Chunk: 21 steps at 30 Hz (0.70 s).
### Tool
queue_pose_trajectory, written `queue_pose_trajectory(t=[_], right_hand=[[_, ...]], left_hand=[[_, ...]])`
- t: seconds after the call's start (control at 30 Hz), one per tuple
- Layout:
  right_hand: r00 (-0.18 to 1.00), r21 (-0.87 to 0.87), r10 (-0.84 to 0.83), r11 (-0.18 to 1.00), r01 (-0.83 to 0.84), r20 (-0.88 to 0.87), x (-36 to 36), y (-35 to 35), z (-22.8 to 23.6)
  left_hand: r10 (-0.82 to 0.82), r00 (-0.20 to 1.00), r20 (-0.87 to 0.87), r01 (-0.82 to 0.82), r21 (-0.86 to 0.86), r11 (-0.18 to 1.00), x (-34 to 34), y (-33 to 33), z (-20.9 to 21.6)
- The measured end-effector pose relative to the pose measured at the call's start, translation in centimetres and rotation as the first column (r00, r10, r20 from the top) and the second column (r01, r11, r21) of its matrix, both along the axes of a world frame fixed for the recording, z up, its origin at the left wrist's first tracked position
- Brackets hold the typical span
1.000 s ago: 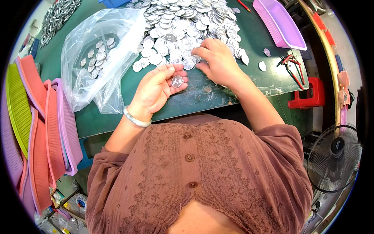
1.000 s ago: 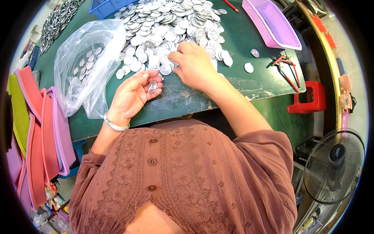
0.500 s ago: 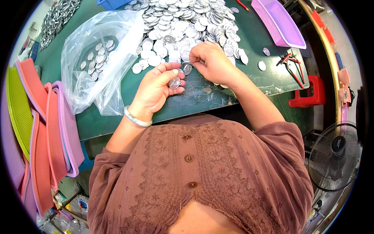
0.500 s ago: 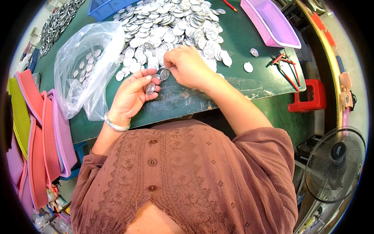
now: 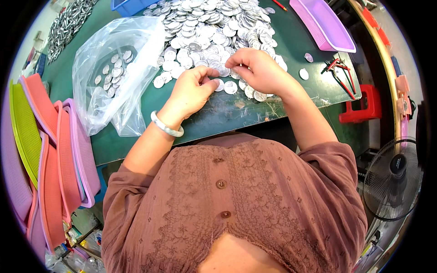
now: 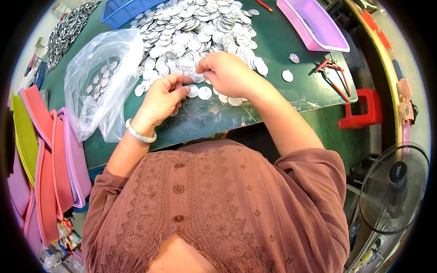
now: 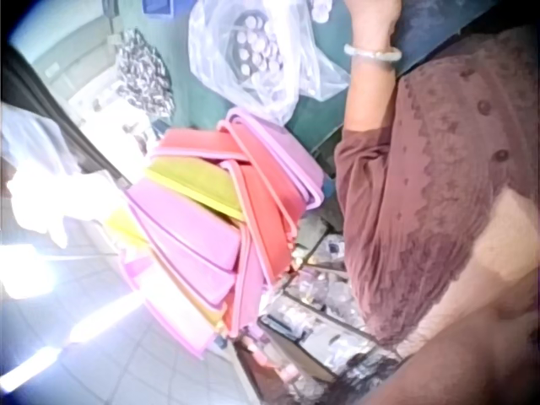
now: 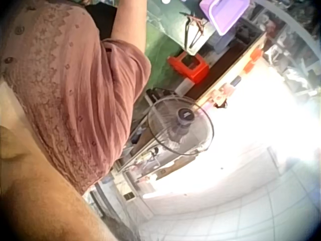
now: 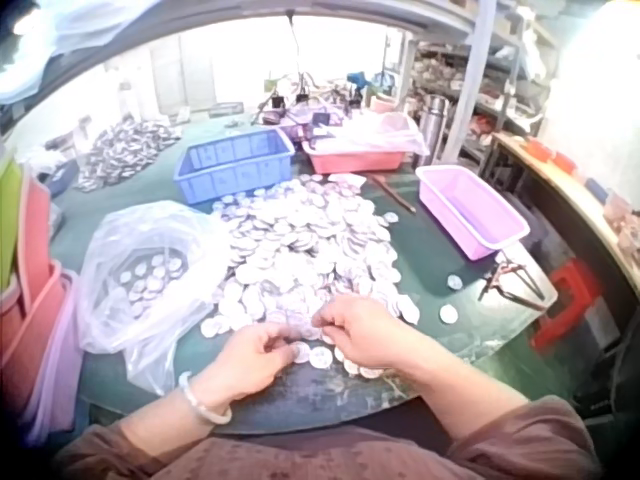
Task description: The person sorts a large pile of small, round, silver-colored discs on a green table. They pick up individual discs, inspect them, and place them into a clear plastic bag. The person briefly stands up and walks around the room before returning to the table to continue sorting.
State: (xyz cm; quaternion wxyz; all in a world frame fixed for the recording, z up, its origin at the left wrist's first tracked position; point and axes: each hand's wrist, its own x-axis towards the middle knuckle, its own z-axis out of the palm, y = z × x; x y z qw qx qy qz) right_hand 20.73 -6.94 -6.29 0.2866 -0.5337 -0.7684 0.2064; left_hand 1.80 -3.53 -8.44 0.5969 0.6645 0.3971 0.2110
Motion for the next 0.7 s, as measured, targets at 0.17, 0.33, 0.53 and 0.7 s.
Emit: queue_pose_trajectory(t=[0.17, 0.33, 0.53, 0.7], right_hand=[[0.966, 0.001, 0.119, 0.992, -0.122, 0.228, 0.3, -0.7, -0.4], [0.896, 0.009, 0.141, 0.987, -0.160, 0.422, -0.8, -1.5, -0.5], [0.956, -0.024, 0.208, 0.978, -0.207, 0.209, -0.7, -0.8, 0.1], [0.960, -0.360, 0.230, 0.892, -0.273, -0.159, -0.2, -0.6, 1.5]], left_hand=[[0.020, 0.999, 0.027, -0.017, -0.106, 0.994, -0.4, -0.3, 0.4], [0.041, 0.998, 0.054, -0.032, -0.168, 0.985, -0.7, -0.7, 0.5], [0.078, 0.990, 0.115, -0.046, -0.259, 0.965, -1.1, -0.5, 0.8], [0.115, 0.971, 0.211, -0.029, -0.371, 0.928, -1.6, 0.0, 1.0]])
